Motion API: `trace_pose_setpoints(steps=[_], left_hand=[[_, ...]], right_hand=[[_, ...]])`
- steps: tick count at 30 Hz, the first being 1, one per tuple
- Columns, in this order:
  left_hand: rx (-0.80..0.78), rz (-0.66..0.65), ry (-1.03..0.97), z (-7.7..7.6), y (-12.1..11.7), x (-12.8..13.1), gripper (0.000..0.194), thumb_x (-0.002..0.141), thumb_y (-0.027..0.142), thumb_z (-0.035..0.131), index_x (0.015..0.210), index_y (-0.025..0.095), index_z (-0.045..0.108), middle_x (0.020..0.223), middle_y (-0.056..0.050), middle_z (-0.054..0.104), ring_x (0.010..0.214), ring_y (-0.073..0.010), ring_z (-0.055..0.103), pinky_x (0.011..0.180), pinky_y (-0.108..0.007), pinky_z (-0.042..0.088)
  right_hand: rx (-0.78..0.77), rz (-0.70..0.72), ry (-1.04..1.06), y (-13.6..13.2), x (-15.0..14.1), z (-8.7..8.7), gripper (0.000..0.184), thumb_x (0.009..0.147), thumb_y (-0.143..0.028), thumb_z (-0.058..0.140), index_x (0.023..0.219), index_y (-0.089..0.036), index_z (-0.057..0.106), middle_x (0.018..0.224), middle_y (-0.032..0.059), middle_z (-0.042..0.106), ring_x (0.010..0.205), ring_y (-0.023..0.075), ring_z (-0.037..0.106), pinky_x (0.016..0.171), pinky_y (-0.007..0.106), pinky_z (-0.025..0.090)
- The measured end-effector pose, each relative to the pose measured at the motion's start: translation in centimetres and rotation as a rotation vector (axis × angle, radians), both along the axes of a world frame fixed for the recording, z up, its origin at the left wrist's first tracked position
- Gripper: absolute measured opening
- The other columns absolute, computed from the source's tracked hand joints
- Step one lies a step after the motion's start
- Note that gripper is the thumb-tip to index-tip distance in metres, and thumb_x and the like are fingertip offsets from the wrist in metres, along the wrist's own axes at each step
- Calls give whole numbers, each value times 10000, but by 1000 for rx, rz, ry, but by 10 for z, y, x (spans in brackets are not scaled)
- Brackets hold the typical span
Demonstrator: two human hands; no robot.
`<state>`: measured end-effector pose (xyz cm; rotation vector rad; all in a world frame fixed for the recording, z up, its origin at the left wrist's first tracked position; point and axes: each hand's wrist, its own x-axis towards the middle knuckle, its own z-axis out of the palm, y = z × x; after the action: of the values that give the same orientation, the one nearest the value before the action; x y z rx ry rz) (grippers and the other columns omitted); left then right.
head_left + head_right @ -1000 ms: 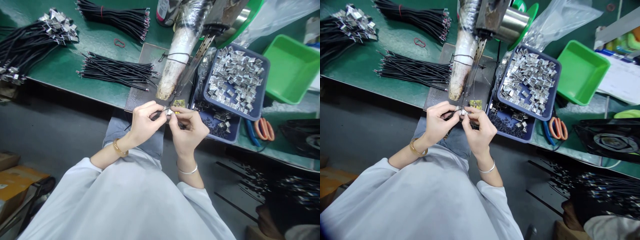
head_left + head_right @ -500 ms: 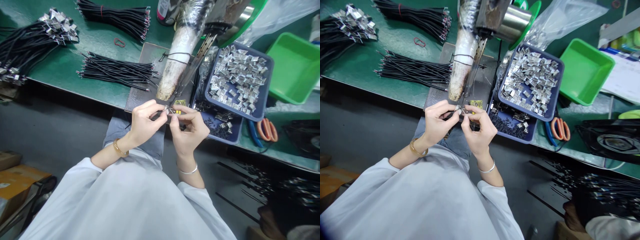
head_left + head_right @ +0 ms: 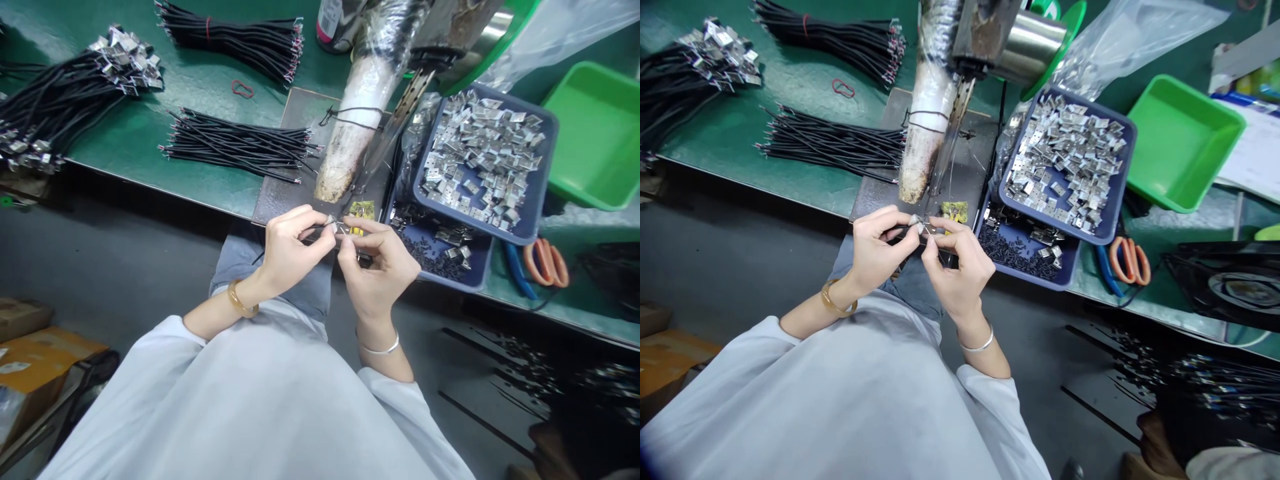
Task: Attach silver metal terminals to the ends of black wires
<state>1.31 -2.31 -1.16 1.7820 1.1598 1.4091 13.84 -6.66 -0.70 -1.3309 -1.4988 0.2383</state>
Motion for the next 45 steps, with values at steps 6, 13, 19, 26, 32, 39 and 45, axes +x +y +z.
trace_pose_setpoints(steps=[6,13,19,26,32,39,45], left_hand=[[48,-13,36,1,-3,-2,127,811,96,630,702,151,664,605,42,565,508,-53,445,482,-188,327],[190,-91,168,4,-12,-10,144,846,80,598,745,152,671,630,33,611,552,-68,523,538,-194,383],[427,-596,795,11,-30,-12,206,885,63,568,748,155,691,667,-42,661,619,-158,609,541,-290,365],[412,-1296,1082,1,-76,8,293,776,52,750,534,181,645,500,-18,620,441,-121,465,437,-290,264],[466,-1308,1110,-11,-91,15,283,711,28,764,500,176,648,474,-24,617,413,-137,469,413,-300,248],[715,-965,734,9,-74,-7,199,819,131,723,627,159,681,681,-70,716,668,-196,656,518,-300,376],[154,-242,-21,26,-40,-37,169,942,289,634,898,173,748,821,-45,771,744,-138,685,729,-254,532]], right_hand=[[10,-8,-32,-4,1,2,127,882,-139,673,803,-222,617,964,26,770,892,178,757,736,299,630],[-9,-35,84,-15,3,5,87,908,-187,675,850,-216,618,893,4,769,621,123,709,517,227,558],[-86,-12,31,-22,16,30,147,893,-207,685,771,-219,604,813,13,770,555,118,649,442,237,441],[-415,472,-68,-14,14,46,202,869,-200,688,704,-195,572,935,38,798,625,105,673,487,196,463],[-377,493,-5,-14,2,39,195,851,-175,697,692,-197,587,794,-2,759,666,110,689,548,190,513],[-176,278,94,-25,7,43,208,816,-106,710,684,-204,582,729,-27,676,633,101,641,511,199,481],[48,179,153,-24,10,41,205,812,-93,735,724,-220,600,740,-22,670,730,139,697,603,246,534]])
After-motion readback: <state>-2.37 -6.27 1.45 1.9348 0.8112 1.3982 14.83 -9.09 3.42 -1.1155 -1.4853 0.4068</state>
